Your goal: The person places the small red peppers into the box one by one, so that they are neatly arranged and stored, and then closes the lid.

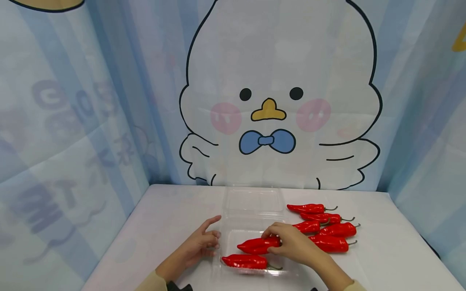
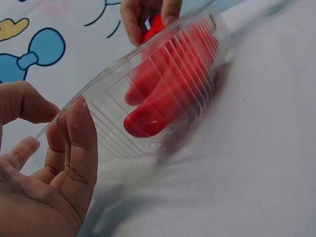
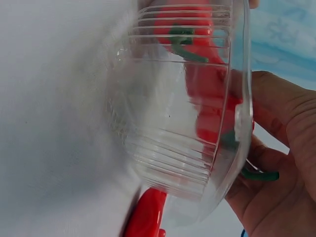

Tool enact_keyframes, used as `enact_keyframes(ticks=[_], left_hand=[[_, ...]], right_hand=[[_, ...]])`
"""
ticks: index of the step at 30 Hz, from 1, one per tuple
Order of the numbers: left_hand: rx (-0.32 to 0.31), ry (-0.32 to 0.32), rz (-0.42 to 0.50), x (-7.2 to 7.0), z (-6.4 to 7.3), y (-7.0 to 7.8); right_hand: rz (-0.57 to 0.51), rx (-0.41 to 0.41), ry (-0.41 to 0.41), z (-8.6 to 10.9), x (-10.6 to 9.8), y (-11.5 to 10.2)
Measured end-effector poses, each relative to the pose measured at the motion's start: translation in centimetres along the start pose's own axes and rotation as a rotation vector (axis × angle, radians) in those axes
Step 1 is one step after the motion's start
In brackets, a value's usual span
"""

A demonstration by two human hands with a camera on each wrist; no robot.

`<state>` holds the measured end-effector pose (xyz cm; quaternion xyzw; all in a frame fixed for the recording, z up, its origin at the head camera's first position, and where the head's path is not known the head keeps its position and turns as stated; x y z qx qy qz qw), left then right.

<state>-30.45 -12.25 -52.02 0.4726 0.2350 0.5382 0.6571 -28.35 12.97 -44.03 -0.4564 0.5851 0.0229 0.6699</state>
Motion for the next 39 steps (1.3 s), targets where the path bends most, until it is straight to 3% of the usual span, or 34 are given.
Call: enact_keyframes(ticks=[23, 39], left_hand=[[-0.012, -0.017, -0.001, 0.5, 0.1, -0.1], [-0.009, -0.006, -0.006, 0.4, 0.0, -0.2]], right_hand=[[0.047, -0.02, -0.041, -1.0, 2.2, 0.0], [0.008, -0.047, -0.051, -1.7, 3.2, -0.6]])
Point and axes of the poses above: each hand's wrist, its own z-axis away from the middle knuckle, its own x-axis out of the palm, y = z × x, the point moved 8 cm from there along -z, towards the middle knuckle, and after that the axes turned 9 degrees about -x, right-handed, at the moved point
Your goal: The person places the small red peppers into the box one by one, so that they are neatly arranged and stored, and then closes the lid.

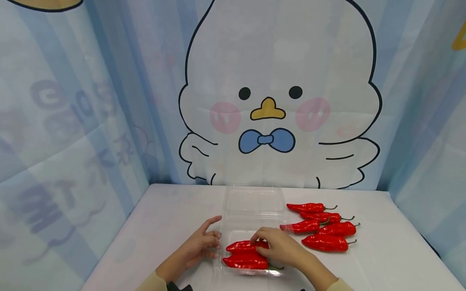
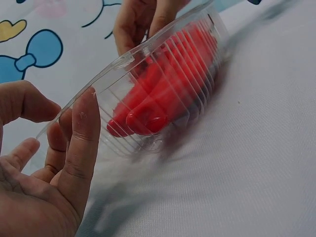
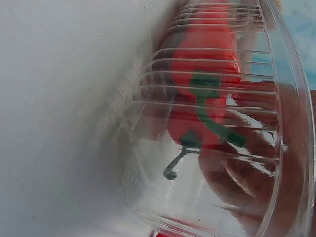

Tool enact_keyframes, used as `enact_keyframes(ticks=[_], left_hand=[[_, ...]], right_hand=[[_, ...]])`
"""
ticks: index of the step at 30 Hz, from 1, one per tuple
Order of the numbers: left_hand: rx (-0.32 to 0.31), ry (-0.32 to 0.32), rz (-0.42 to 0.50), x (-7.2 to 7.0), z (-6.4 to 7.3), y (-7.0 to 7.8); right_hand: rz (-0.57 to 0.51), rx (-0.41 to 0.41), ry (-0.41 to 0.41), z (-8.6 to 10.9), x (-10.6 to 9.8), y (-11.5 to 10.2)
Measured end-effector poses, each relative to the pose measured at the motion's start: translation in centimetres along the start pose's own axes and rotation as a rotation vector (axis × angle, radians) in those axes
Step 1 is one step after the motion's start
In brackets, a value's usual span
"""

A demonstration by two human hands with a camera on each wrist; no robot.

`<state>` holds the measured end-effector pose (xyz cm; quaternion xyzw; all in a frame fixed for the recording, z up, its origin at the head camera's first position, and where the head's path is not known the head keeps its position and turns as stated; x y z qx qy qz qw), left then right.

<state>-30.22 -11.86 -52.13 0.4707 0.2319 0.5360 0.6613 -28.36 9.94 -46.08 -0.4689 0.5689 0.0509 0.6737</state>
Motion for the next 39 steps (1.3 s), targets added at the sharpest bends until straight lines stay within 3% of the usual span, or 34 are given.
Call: enact_keyframes(ticks=[14, 39], left_hand=[[0.005, -0.011, 0.008, 0.2, 0.0, 0.0], [0.003, 0.009, 0.011, 0.0, 0.1, 0.0]], right_hand=[[0.009, 0.011, 0.011, 0.2, -0.3, 0.1], [0.048, -0.011, 0.076, 2.0, -3.4, 0.4]])
Point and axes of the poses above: each hand's wrist, its own z-axis away from the middle knuckle, its own x-axis out of the palm, y = z × x, the point moved 8 cm from there along -z, towards the middle knuckle, and after that the axes turned 9 degrees about -x, right-handed, at the moved point
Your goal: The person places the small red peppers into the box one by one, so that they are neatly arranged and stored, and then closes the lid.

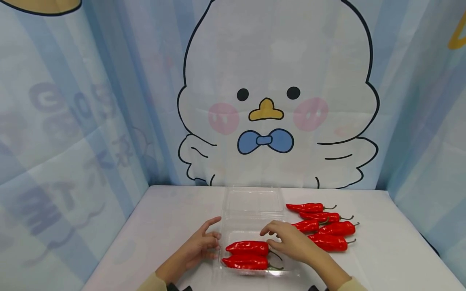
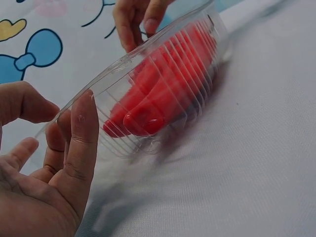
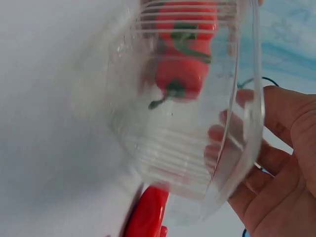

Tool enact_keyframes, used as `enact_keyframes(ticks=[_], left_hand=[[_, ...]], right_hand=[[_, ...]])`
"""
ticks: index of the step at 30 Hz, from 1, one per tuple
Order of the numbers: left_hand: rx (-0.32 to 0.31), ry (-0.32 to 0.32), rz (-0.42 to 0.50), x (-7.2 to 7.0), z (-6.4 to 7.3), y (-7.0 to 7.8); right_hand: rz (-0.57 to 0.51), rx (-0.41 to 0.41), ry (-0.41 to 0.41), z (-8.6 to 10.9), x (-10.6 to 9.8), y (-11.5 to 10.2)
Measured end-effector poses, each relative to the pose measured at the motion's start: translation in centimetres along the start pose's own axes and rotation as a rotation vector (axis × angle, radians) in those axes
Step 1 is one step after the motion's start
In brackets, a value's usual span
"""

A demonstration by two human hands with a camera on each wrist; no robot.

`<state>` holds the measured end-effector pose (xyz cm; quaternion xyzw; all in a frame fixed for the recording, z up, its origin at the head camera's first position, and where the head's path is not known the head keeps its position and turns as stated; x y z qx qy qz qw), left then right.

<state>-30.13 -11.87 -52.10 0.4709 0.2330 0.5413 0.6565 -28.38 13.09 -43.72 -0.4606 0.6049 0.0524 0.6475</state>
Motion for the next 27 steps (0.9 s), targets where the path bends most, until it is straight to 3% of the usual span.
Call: enact_keyframes(ticks=[20, 27], left_hand=[[-0.006, 0.017, 0.004, 0.2, 0.2, 0.3], [-0.004, 0.015, 0.001, 0.0, 0.2, 0.1]], right_hand=[[0.06, 0.096, 0.101, 2.5, -2.9, 1.5], [0.009, 0.113, 0.127, 3.5, -3.7, 2.3]])
Point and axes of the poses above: each hand's wrist, its own z-axis away from the middle knuckle, its own x-axis out of the palm, y = z × x, the point moved 8 cm from there along -z, towards the middle knuckle, and after that the axes turned 9 degrees about -x, right-handed, at the moved point
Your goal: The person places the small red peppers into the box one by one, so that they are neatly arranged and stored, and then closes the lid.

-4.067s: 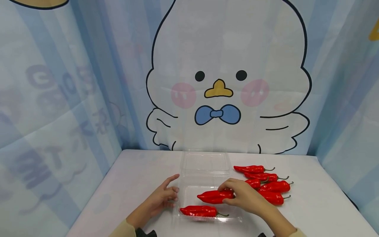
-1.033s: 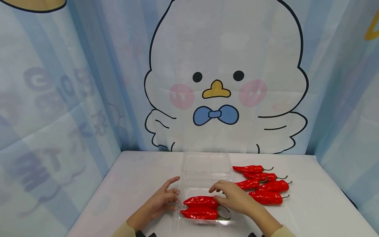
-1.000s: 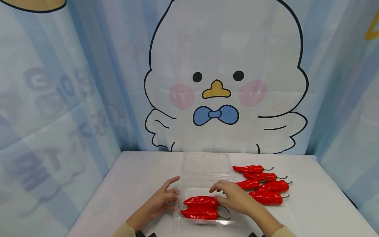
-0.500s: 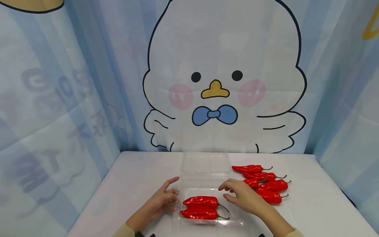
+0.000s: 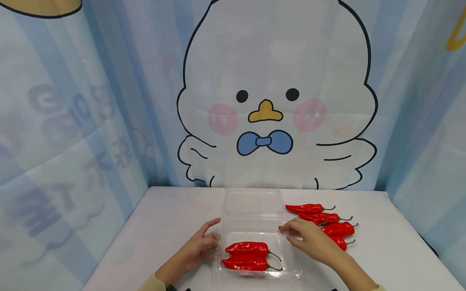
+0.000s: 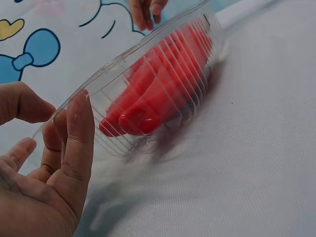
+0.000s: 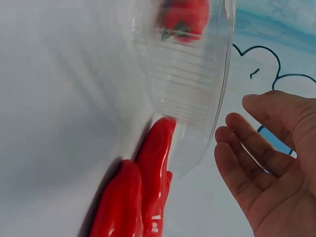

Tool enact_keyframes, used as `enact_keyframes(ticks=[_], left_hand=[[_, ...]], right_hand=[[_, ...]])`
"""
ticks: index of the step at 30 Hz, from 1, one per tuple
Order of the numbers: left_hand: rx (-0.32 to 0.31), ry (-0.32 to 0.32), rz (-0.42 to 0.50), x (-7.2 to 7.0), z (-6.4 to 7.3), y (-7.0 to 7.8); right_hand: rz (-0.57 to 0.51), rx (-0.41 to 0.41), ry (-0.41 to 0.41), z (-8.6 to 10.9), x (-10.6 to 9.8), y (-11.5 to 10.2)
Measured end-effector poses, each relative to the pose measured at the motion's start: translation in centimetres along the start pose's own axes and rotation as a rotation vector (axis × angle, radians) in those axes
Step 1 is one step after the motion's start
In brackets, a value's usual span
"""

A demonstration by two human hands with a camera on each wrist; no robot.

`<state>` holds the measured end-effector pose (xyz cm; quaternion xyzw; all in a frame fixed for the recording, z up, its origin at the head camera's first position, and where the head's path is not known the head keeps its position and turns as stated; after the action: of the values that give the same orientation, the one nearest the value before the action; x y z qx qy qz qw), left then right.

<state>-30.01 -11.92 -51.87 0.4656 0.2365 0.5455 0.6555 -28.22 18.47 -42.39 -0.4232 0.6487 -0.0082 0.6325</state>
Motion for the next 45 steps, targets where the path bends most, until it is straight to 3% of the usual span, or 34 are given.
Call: enact_keyframes(ticks=[3, 9, 19, 26, 34, 45], left_hand=[[-0.001, 0.0, 0.0, 0.0, 0.0, -0.2], [-0.006, 0.004, 0.004, -0.1, 0.0, -0.2], [0.0, -0.002, 0.001, -0.1, -0.1, -0.2], [-0.003, -0.008, 0.004, 0.0, 0.0, -0.1], [-0.005, -0.01, 0.011, 0.1, 0.1, 0.0], [0.006, -0.029, -0.003, 0.1, 0.1, 0.0]], right_hand=[[0.002, 0.018, 0.002, 0.5, -0.2, 0.5], [0.11, 0.063, 0.013, 1.8, -0.8, 1.5], [0.15, 0.161, 0.034, 4.1, -2.4, 4.5], [0.13, 0.236, 0.029, 6.2, -3.9, 7.3], [0.146, 0.268, 0.046, 8.2, -5.4, 10.0], [0.125, 0.308, 0.047, 9.6, -5.6, 12.7]])
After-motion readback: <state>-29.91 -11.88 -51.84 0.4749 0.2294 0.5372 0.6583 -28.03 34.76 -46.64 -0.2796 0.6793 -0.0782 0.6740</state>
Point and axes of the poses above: each hand's wrist, its own z-axis away from the middle knuckle, its own x-axis out of the palm, y = z × x, the point moved 8 cm from there along -z, towards the middle knuckle, and after that the axes turned 9 degrees about -x, right-handed, at the moved point
